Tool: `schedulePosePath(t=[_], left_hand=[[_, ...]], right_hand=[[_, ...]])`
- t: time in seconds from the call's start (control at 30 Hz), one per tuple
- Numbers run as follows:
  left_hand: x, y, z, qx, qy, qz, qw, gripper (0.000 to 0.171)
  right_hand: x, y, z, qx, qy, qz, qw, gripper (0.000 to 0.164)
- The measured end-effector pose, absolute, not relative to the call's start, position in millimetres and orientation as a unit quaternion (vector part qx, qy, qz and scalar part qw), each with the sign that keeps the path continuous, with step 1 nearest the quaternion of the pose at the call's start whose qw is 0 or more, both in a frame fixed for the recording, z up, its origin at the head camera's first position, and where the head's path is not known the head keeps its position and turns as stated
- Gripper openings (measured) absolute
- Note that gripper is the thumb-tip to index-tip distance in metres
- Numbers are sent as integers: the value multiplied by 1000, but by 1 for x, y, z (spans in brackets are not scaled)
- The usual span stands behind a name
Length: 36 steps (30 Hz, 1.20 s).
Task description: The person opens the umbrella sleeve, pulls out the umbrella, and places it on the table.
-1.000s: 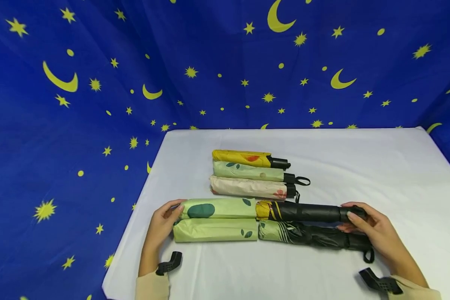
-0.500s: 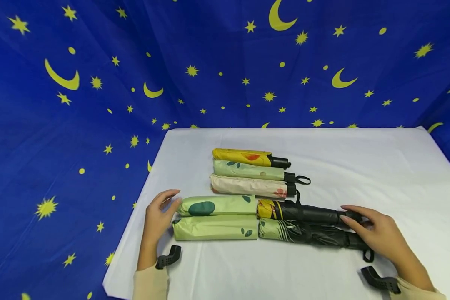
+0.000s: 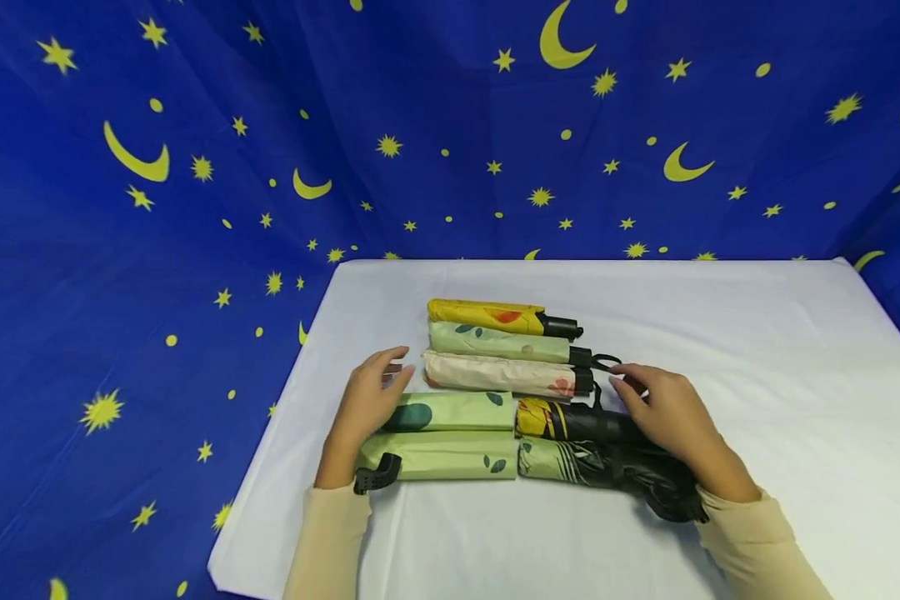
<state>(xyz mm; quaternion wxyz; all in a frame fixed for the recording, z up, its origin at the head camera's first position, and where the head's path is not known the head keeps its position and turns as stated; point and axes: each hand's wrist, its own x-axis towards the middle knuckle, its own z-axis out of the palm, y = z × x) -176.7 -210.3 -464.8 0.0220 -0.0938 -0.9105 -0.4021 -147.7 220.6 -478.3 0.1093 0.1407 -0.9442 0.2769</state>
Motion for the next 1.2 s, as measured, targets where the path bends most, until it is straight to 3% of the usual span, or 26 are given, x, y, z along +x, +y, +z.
schedulePosePath(t=[0.23, 0.43, 0.63, 0.9, 1.07, 1.2], left_hand=[[-188, -189, -482, -59, -906, -418, -40, 55], [-191, -182, -490, -40, -903, -426, -47, 65], [-193, -178, -491, -39, -908, -415, -45, 62], [-193, -173, -495, -50, -907, -418, 1, 53], [-191, -171, -491, -49, -898, -434, 56, 50], [-185, -174, -478, -69, -872, -474, 99, 50]], right_hand=[[-166, 199, -497, 112, -955, 274, -7, 46], [-171, 196, -506, 116, -948, 295, -20, 53], [-174, 197, -505, 122, -948, 293, -36, 57], [-170, 195, -509, 119, -943, 309, 0, 51], [-167, 199, -507, 106, -930, 350, 39, 46], [-163, 204, -498, 85, -898, 429, 38, 50]])
